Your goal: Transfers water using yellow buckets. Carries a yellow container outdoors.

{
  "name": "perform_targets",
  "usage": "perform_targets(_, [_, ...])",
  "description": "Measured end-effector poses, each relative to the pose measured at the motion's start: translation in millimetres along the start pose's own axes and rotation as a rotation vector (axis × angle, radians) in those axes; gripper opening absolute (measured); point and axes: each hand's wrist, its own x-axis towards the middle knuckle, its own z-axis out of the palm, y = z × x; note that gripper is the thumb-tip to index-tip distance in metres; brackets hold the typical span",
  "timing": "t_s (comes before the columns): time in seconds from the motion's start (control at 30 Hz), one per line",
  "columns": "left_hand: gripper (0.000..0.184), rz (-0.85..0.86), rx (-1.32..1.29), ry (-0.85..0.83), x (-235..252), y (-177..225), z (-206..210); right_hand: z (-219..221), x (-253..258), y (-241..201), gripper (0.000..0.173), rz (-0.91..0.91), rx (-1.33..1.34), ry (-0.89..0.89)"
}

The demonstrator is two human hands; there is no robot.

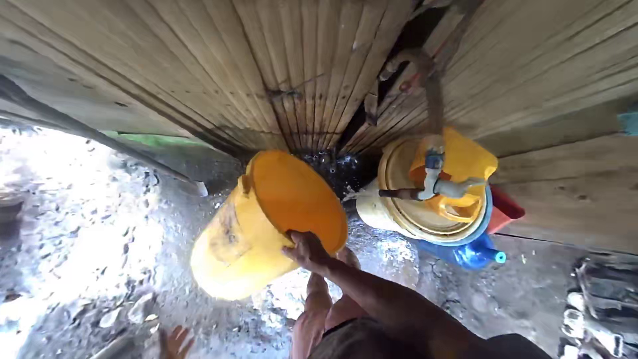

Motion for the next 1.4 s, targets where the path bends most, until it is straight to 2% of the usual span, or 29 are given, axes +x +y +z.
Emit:
perform_targets(0.1, [0.071, 0.044, 0.113, -0.11, -6, -16, 34, 11, 6, 10, 0.034, 0.06, -0.34, -0.044])
perform_targets(0.27, [0.061, 0.075, 0.205, -0.229, -11, -53, 45, 2, 24, 59, 0.032, 0.034, -0.619, -0.071])
perform_targets(0.4, [0.062, 0.042, 0.251, -0.266, -15, -61, 48, -7, 23, 131, 0.027, -0.031, -0.68, -0.056])
perform_targets(0.5, [0.059, 0.08, 0.296, -0.279, -27, -54, 53, -15, 11, 167, 0.029, -0.061, -0.725, -0.12])
perform_targets(0.63, [0.052, 0.175, 0.392, -0.36, -26, -41, 72, -26, -1, 186, 0.032, 0.036, -0.741, -0.11])
perform_targets(0.77, [0.05, 0.247, 0.444, -0.409, -26, -23, 98, -41, -10, 185, 0.035, 0.062, -0.702, -0.127])
perform_targets(0.87, [0.047, 0.325, 0.543, -0.412, -31, -4, 117, -49, -26, 182, 0.038, 0.006, -0.593, 0.023])
perform_targets(0.97, [0.047, 0.372, 0.552, -0.434, -34, 6, 133, -56, -57, 182, 0.044, 0.088, -0.433, 0.226])
perform_targets(1.1, [0.046, 0.397, 0.592, -0.477, -33, 12, 150, -57, -108, 210, 0.037, 0.112, -0.377, 0.56])
perform_targets(1.17, [0.046, 0.393, 0.618, -0.49, -31, 12, 159, -62, -133, 226, 0.038, 0.24, -0.349, 0.575])
perform_targets(1.3, [0.048, 0.313, 0.748, -0.491, -30, 10, 163, -76, -165, 267, 0.045, 0.659, -0.18, 0.444])
perform_targets(1.4, [0.049, 0.239, 0.834, -0.484, -27, 1, 152, -81, -183, 298, 0.044, 0.835, -0.052, 0.317])
